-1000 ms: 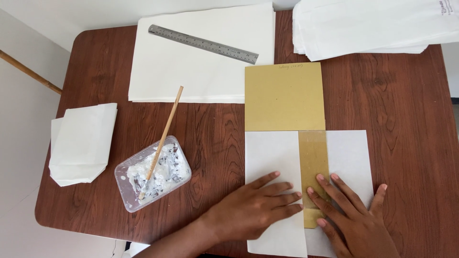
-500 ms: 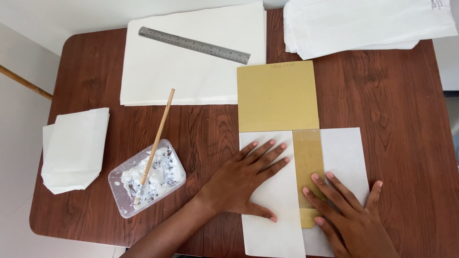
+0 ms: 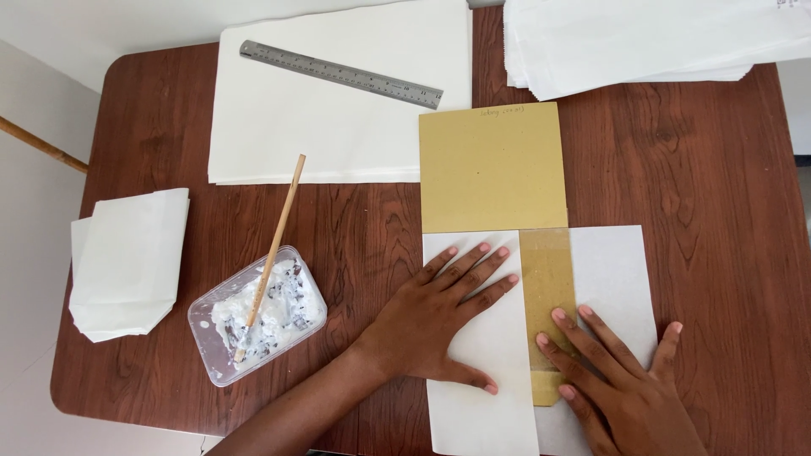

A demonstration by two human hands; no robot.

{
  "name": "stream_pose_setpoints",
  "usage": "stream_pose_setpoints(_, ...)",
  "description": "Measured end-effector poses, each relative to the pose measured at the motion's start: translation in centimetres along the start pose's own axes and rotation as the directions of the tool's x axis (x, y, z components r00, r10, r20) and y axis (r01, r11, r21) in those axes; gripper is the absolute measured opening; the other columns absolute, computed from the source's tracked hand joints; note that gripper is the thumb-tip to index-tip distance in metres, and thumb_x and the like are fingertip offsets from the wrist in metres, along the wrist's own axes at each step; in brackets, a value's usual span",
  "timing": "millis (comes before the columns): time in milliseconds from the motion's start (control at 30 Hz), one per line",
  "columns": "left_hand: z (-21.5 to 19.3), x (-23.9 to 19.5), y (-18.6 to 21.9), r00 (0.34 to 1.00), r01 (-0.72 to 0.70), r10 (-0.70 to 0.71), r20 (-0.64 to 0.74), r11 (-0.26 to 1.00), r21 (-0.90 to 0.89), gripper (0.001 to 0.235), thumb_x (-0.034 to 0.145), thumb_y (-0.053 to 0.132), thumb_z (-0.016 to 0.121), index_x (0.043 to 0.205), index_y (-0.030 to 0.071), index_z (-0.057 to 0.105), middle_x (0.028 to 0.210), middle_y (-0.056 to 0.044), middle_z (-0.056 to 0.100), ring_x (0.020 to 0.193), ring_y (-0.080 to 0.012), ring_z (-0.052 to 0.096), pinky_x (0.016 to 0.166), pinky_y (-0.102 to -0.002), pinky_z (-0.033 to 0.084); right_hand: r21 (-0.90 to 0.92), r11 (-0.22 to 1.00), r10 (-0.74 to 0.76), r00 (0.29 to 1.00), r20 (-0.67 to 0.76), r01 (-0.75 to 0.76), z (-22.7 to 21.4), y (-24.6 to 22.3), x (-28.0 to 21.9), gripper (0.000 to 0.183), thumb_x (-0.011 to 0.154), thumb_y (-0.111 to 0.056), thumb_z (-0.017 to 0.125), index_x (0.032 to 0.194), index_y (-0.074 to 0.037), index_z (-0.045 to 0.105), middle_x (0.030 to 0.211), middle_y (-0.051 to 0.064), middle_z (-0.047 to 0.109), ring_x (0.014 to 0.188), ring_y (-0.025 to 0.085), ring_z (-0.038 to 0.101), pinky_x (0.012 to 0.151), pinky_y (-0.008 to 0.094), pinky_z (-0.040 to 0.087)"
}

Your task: Folding and gluing paper sheets using a template and a brush to create handmade bags.

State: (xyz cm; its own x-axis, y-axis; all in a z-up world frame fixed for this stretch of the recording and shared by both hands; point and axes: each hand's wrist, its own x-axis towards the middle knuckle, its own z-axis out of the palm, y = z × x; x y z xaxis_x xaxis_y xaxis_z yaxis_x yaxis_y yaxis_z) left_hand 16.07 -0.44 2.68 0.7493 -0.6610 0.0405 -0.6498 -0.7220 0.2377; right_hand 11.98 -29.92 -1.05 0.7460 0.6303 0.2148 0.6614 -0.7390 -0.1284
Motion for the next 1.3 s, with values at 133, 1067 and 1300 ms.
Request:
stream_pose_setpoints(133,0.1,0.1,0.1,1.0,0.003,-0.003,-0.023,1.0,-0.009,0.122,0.073,0.092,0.039,0.163,0.011,0.028,0.173,-0.012,0.02,0.161,-0.0288,0.015,0.132,-0.046,0.007,0.003,1.0,0.012,1.0,0.012,-0.013,-0.1,0.0,0.0,0.055,0.094,-0.04,0.043,0.15,-0.039,0.045,0.168,-0.01,0.036,0.159,0.008,0.027,0.111,0.084,0.016)
stream_pose_setpoints(1067,0.5,2.3,-3.5,0.995,-0.09,0.094,-0.039,0.99,0.107,0.076,0.104,0.068,0.026,0.166,0.023,0.027,0.174,-0.01,0.016,0.163,-0.0321,0.011,0.131,-0.057,0.003,0.168,0.986,0.006,0.995,0.095,-0.022,-2.2,-0.6,1.0,0.053,0.1,-0.035,0.041,0.152,-0.027,0.047,0.168,-0.001,0.037,0.159,0.018,0.028,0.113,0.085,0.001)
stream_pose_setpoints(1300,1.0,2.3,-3.4,0.995,-0.072,0.08,-0.064,0.99,0.12,0.083,0.105,0.068,0.025,0.165,0.012,0.025,0.173,-0.008,0.019,0.162,-0.0275,0.013,0.132,-0.052,0.004,0.504,0.842,0.008,0.938,0.346,-0.193,-4.6,1.4,1.5,0.071,0.098,-0.034,0.044,0.163,-0.015,0.023,0.171,0.005,0.025,0.158,0.022,0.017,0.112,0.07,-0.024)
